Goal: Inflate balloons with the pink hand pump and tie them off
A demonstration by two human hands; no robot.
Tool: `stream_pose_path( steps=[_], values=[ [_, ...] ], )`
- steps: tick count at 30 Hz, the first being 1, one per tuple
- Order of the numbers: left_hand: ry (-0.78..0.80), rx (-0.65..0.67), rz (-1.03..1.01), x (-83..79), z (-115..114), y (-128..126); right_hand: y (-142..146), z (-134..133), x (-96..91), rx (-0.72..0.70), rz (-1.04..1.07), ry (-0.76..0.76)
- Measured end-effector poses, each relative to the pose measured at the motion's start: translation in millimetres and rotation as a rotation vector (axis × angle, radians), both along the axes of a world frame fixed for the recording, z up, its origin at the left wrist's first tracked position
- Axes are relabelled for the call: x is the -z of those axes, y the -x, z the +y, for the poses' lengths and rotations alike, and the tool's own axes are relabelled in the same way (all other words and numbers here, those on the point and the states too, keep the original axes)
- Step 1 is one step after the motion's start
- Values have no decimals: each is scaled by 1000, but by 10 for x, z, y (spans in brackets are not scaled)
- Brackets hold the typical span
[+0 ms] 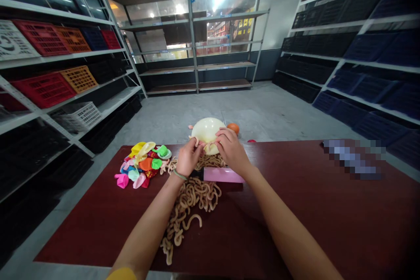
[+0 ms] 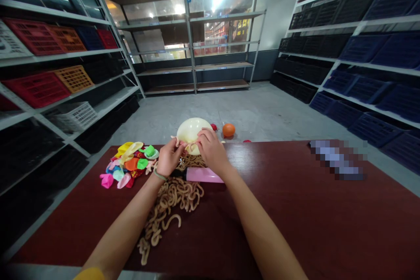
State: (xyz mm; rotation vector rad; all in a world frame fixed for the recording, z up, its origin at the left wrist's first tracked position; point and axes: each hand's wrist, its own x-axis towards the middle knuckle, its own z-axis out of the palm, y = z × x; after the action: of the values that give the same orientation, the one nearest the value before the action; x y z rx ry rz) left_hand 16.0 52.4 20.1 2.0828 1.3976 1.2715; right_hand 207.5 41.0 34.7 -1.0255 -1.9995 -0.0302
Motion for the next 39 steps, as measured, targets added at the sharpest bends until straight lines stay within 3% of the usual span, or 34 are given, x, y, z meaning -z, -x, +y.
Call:
stream_pose_path(
  steps=[6, 9, 15, 21, 27, 34, 39],
  values=[
    [28, 61, -37, -21, -9, -18, -16, -11, -4, 29, -115, -29],
    [108, 115, -158, -22, -9, -54, 3, -11, -14, 47, -25, -27],
    [245, 207, -379, 18, 16, -90, -19, 49, 21, -66, 90, 21],
    [211, 201, -301, 26, 16, -83, 3, 53, 68, -47, 133, 20],
    [171, 137, -201, 43, 40, -75, -23, 50, 66, -56, 16, -11],
    [100, 98, -217, 45, 31, -86, -8, 22, 47, 29, -28, -77],
    [-13, 97, -283, 49, 18, -72, -2, -3, 33, 281, 113, -113]
  ],
)
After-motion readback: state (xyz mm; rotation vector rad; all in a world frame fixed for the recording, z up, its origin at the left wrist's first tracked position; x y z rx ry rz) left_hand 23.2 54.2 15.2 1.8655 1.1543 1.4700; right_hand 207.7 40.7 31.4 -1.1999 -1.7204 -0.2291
